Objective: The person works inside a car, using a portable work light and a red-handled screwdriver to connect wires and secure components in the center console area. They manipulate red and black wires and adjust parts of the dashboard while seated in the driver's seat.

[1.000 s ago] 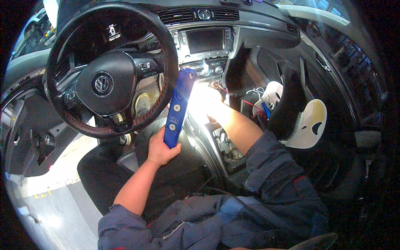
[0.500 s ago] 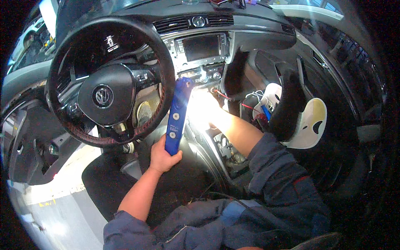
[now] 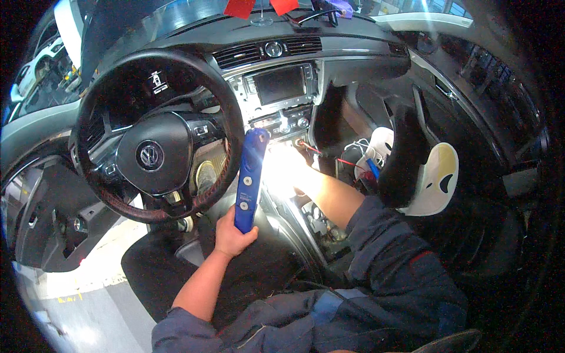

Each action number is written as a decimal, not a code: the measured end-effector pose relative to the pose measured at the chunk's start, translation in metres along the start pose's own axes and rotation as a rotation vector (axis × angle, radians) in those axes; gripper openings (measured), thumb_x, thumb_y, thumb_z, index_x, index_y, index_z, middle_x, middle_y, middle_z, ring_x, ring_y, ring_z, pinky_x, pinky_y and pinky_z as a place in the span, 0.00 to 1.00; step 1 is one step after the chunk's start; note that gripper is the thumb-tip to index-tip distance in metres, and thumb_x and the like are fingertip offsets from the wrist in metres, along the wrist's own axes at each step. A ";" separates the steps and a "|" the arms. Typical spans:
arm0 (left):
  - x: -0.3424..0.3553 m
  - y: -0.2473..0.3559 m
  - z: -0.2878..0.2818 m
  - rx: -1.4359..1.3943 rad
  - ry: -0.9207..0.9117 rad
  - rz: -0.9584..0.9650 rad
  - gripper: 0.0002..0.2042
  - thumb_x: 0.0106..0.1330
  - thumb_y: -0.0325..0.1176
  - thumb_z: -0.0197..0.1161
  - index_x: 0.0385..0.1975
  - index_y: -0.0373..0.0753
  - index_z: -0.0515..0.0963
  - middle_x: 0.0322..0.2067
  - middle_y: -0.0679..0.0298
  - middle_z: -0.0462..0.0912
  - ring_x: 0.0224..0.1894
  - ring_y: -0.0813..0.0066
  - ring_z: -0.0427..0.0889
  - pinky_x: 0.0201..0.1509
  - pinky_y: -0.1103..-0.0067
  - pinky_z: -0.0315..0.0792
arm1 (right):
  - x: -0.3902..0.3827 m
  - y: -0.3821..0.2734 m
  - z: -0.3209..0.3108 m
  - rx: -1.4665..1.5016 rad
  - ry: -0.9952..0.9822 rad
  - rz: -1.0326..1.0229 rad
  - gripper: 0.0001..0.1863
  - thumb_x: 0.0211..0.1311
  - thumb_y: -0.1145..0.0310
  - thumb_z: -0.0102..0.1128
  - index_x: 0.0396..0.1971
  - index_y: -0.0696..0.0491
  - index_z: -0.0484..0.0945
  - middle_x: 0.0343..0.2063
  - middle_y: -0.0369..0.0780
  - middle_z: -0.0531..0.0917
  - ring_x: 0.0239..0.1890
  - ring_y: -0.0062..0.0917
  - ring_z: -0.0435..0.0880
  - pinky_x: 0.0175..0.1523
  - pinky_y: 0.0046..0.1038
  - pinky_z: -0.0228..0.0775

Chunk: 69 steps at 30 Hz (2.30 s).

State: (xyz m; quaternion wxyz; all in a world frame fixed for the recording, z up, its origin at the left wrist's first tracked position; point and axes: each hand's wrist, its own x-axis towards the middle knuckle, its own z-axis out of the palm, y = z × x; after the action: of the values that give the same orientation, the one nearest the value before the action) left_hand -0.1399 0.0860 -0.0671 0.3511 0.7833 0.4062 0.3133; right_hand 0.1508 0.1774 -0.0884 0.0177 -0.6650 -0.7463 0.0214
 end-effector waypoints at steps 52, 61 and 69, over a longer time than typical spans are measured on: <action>0.003 -0.004 0.003 -0.034 0.027 -0.036 0.32 0.47 0.42 0.76 0.56 0.39 0.77 0.38 0.52 0.87 0.40 0.52 0.88 0.49 0.65 0.79 | 0.010 0.010 -0.016 0.011 -0.078 0.186 0.24 0.60 0.51 0.69 0.48 0.54 0.85 0.45 0.45 0.88 0.48 0.32 0.89 0.51 0.36 0.83; 0.004 0.002 0.000 -0.032 0.018 -0.063 0.31 0.47 0.41 0.76 0.54 0.38 0.78 0.37 0.52 0.87 0.39 0.53 0.88 0.48 0.65 0.79 | 0.006 0.004 -0.016 0.045 -0.021 0.115 0.18 0.65 0.58 0.59 0.48 0.52 0.84 0.49 0.48 0.83 0.53 0.38 0.84 0.51 0.37 0.80; 0.003 0.000 0.001 -0.041 0.041 -0.029 0.31 0.47 0.41 0.76 0.54 0.38 0.78 0.36 0.52 0.86 0.38 0.52 0.87 0.47 0.65 0.79 | 0.003 -0.002 -0.017 0.033 -0.078 0.089 0.18 0.66 0.60 0.57 0.50 0.52 0.82 0.53 0.49 0.79 0.55 0.40 0.82 0.53 0.38 0.79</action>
State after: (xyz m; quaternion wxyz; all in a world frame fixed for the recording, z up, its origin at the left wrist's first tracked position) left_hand -0.1376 0.0883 -0.0666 0.3630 0.7635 0.4181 0.3324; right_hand 0.1494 0.1804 -0.0710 -0.0015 -0.6959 -0.7156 0.0606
